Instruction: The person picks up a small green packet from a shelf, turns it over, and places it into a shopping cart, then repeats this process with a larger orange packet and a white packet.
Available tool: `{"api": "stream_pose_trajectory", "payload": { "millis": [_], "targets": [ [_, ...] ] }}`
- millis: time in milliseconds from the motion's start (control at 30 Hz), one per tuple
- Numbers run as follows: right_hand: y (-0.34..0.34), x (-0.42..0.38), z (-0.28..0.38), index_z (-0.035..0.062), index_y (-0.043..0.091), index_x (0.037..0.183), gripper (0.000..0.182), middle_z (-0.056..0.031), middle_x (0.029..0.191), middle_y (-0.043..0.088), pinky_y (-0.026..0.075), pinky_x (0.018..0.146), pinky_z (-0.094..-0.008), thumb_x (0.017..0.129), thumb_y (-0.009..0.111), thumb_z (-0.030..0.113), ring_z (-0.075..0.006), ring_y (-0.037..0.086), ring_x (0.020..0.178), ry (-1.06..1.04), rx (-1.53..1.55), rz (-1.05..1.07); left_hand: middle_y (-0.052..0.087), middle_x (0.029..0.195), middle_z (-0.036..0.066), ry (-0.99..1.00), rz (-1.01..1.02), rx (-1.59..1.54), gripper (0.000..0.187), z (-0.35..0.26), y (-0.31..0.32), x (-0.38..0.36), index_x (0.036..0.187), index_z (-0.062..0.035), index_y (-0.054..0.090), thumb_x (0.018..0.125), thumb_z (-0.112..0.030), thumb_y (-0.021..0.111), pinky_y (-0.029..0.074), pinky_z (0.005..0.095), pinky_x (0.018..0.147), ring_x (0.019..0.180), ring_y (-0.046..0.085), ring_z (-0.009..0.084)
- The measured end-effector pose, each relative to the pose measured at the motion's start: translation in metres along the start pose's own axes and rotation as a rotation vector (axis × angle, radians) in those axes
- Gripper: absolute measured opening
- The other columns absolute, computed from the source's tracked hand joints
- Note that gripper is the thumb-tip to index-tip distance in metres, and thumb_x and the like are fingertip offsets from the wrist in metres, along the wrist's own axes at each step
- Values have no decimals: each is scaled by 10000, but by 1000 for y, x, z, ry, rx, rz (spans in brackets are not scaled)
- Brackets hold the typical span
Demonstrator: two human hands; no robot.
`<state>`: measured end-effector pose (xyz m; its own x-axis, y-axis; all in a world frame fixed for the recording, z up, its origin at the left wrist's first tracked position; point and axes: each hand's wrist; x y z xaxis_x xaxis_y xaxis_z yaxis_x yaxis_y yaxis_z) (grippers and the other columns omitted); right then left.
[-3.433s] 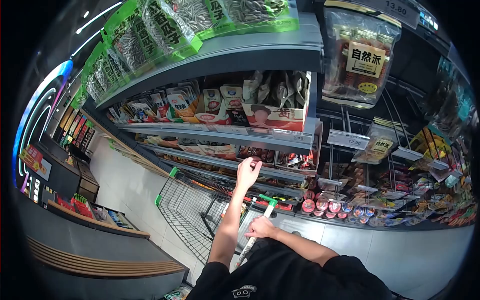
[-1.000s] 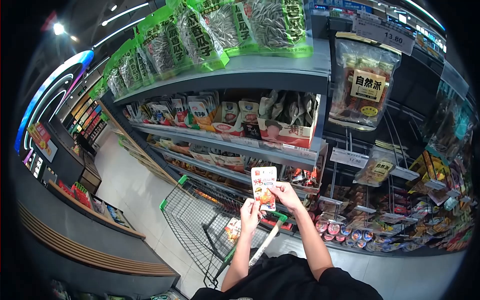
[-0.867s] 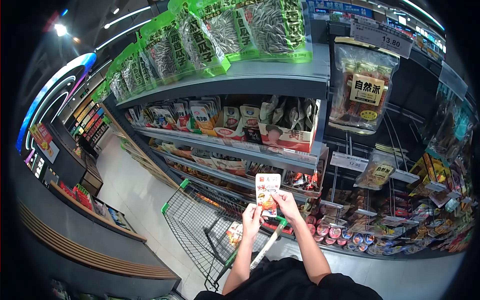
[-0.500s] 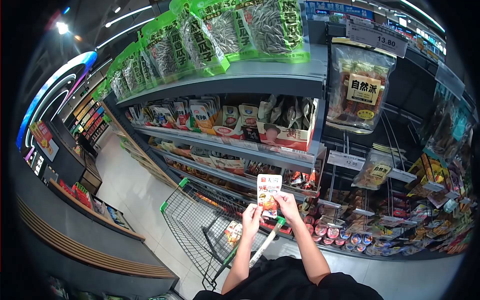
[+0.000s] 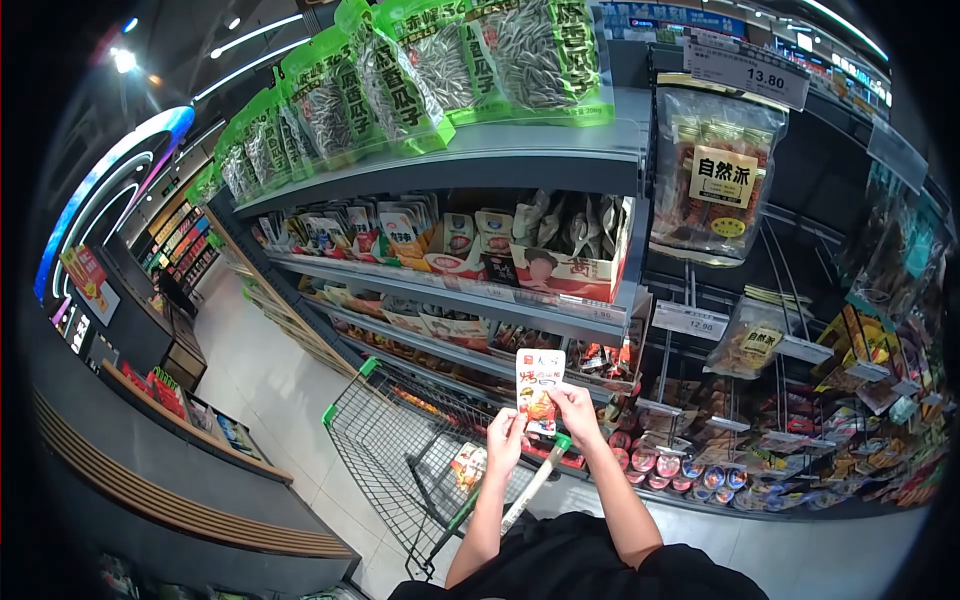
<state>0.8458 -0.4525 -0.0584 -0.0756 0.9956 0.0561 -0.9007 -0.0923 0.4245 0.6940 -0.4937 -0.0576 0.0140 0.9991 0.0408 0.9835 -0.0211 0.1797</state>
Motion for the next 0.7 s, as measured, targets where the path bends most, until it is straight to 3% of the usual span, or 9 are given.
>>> {"api": "stream_pose_trajectory", "payload": {
  "millis": [700],
  "targets": [
    [-6,8,-7,-44,654,1055,235,-48,916,691,507,718,-238,962,542,140,-81,628,785,-8,-56,6,644,780,42,20,-20,55,136,7,1,9,912,-29,552,975,-148,530,431,193,511,614,600,80]
  ]
}}
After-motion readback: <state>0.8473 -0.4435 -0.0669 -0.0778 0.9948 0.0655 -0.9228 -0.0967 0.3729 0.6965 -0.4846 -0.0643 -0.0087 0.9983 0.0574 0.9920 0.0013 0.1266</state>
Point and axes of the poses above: each hand's wrist, its own x-axis towards the middle knuckle, its own y-axis out of the palm, z = x × y
